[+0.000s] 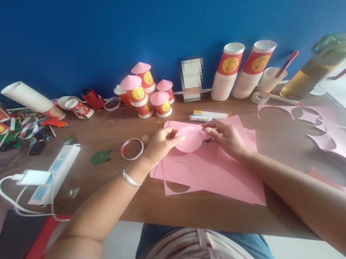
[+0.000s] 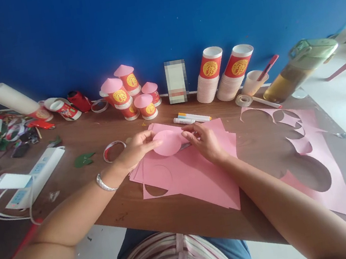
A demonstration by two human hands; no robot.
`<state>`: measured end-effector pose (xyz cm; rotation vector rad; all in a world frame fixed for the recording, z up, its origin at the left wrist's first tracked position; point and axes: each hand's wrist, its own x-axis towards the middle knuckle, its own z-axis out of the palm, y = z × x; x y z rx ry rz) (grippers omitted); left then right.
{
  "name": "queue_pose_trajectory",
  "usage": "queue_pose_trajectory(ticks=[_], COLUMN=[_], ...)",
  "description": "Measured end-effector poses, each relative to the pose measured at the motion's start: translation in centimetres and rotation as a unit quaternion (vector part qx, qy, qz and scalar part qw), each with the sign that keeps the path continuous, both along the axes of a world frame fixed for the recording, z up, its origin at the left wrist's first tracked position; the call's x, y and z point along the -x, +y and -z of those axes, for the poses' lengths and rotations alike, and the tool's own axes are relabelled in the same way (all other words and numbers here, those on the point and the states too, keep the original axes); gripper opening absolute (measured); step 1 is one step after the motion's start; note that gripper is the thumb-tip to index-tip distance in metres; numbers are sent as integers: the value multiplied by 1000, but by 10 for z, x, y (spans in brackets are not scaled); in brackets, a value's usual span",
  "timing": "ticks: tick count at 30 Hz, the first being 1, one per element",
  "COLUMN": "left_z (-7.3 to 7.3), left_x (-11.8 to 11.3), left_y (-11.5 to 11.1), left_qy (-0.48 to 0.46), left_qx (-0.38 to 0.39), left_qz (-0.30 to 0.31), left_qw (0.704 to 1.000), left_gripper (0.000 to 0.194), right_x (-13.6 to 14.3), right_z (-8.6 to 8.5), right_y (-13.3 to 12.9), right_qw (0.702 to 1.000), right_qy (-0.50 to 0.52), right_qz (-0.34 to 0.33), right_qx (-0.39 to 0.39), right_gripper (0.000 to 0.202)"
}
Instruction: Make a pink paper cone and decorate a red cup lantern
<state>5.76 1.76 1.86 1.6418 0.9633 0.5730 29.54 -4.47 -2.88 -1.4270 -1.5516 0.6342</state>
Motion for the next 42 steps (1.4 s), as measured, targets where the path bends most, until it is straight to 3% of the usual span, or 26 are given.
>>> queue_pose_trajectory(ticks=[3,6,10,15,27,42], left_z=[8,17,23,22,17,16], left_x=[-2,-4,-4,-4,2,1], left_y=[3,4,1,-4,-3,-5], left_qy=[-59,-108,-129,-127,-114,-106], left_qx=[22,52,85,96,139,154], left_qz=[-31,-37,-36,-35,59,74], left_qw=[998,992,987,987,982,980], left_gripper=[31,30,33,37,29,32], right_x=[8,15,21,27,36,38], right_z=[2,4,0,-6,-15,-12], right_y=[-2,-4,-10,-16,-20,-22], right_qw=[996,997,1000,996,988,962], right_qy=[74,61,-16,-56,122,206], right_qz=[-22,-7,2,-14,-12,7], right_qx=[49,54,-14,-65,89,177], right_gripper=[42,39,26,25,42,44])
